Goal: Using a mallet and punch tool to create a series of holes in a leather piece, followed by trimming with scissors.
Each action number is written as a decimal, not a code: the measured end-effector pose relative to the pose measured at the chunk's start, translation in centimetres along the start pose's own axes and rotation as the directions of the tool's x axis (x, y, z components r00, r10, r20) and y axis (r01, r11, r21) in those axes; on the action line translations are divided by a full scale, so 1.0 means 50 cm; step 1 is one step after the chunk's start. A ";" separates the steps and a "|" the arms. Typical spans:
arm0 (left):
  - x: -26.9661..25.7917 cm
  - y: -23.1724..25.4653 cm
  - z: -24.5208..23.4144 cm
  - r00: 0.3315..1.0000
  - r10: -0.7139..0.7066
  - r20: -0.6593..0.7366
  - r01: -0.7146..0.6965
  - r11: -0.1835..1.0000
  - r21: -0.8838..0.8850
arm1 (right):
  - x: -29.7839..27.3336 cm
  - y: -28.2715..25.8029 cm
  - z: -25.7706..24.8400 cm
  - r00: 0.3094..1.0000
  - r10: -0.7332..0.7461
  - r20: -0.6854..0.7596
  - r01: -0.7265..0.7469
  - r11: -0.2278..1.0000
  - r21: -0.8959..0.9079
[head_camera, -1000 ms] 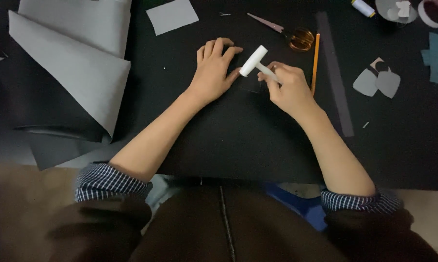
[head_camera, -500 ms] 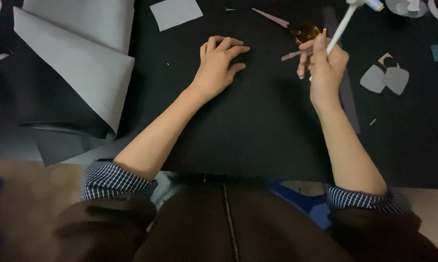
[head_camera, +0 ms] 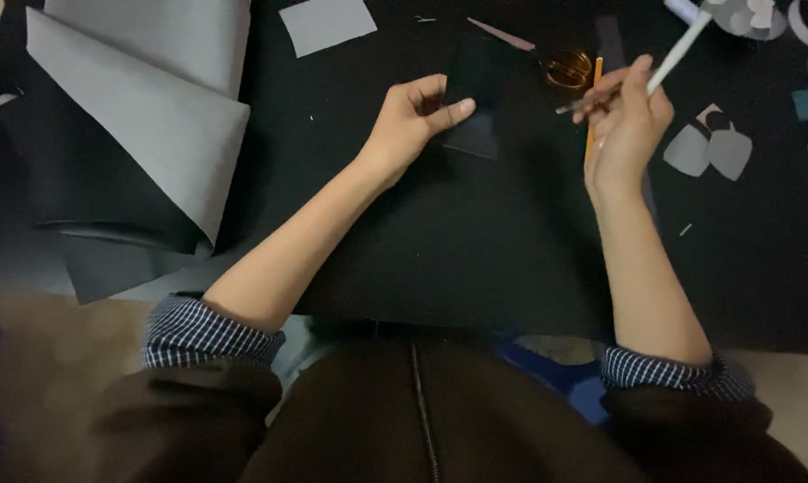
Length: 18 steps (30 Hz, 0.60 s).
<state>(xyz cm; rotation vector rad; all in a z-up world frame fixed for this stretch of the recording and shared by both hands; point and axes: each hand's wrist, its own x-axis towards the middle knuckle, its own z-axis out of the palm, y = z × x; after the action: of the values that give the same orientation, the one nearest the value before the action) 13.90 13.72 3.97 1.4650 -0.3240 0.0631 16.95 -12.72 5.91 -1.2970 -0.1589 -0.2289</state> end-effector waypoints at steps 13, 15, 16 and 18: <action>-0.044 0.061 0.074 0.969 -0.091 0.228 0.164 0.932 -0.324 | -0.050 -0.060 0.053 0.954 0.223 0.203 -0.221 0.975 -0.032; -0.044 0.052 0.070 0.963 -0.052 0.264 0.128 0.952 -0.280 | -0.052 -0.066 0.054 0.934 0.279 0.223 -0.262 0.959 -0.106; -0.043 0.045 0.069 0.963 -0.053 0.264 0.129 0.951 -0.281 | -0.054 -0.067 0.053 0.934 0.281 0.222 -0.263 0.959 -0.107; -0.044 0.032 0.067 0.949 -0.012 0.316 0.128 0.929 -0.348 | -0.060 -0.068 0.052 0.930 0.287 0.227 -0.263 0.956 -0.133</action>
<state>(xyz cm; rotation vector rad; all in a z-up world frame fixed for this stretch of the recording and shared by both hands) 10.83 10.95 5.21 1.1102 -0.5090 -0.2771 13.20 -10.82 9.03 -1.4290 -0.1740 0.1673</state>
